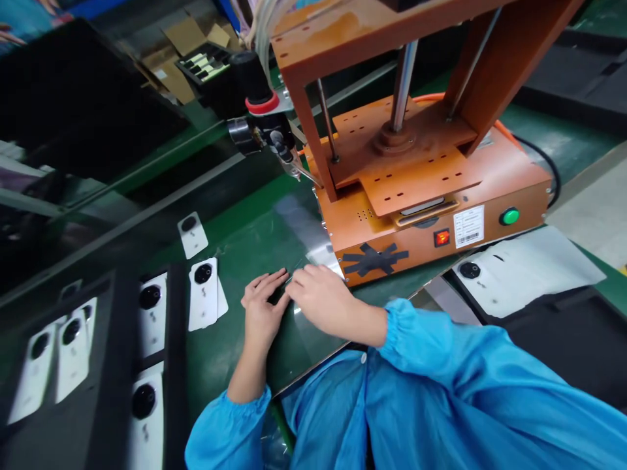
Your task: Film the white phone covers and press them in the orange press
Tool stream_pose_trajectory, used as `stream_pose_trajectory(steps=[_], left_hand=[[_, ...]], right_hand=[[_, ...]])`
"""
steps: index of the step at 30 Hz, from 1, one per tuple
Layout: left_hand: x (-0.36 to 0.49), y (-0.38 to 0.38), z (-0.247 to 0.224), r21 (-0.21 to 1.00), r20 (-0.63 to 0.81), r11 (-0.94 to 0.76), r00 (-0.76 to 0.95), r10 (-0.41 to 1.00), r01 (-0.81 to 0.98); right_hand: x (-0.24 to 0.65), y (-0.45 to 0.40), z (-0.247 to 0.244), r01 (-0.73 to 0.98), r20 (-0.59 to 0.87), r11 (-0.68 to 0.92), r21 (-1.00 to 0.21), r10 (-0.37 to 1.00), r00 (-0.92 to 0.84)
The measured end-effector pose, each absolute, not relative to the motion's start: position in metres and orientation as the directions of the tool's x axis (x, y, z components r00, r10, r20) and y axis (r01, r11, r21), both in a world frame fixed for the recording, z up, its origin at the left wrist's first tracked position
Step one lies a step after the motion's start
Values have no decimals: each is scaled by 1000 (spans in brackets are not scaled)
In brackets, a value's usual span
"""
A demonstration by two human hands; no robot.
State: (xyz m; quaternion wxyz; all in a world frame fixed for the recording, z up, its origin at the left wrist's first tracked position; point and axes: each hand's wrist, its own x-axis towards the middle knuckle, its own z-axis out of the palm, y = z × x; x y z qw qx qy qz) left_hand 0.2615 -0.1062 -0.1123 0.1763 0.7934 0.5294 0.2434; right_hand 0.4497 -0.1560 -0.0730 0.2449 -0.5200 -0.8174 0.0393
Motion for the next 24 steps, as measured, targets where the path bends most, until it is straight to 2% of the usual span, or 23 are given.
stream_pose_trajectory(steps=[4, 9, 16, 20, 24], left_hand=[[264, -102, -112, 566, 202, -350, 286, 937, 747], [266, -99, -112, 589, 205, -342, 274, 940, 732], [266, -101, -113, 571, 208, -339, 267, 941, 748], [267, -101, -113, 546, 204, -346, 280, 938, 763], [264, -103, -109, 496, 175, -398, 359, 917, 772]], right_hand=[[438, -121, -88, 869, 369, 439, -229, 865, -339], [439, -119, -94, 860, 388, 489, -145, 828, -405], [439, -119, -94, 878, 401, 460, -128, 834, -379], [438, -117, -97, 860, 433, 502, -88, 797, -421], [440, -122, -94, 865, 437, 498, -68, 794, -422]])
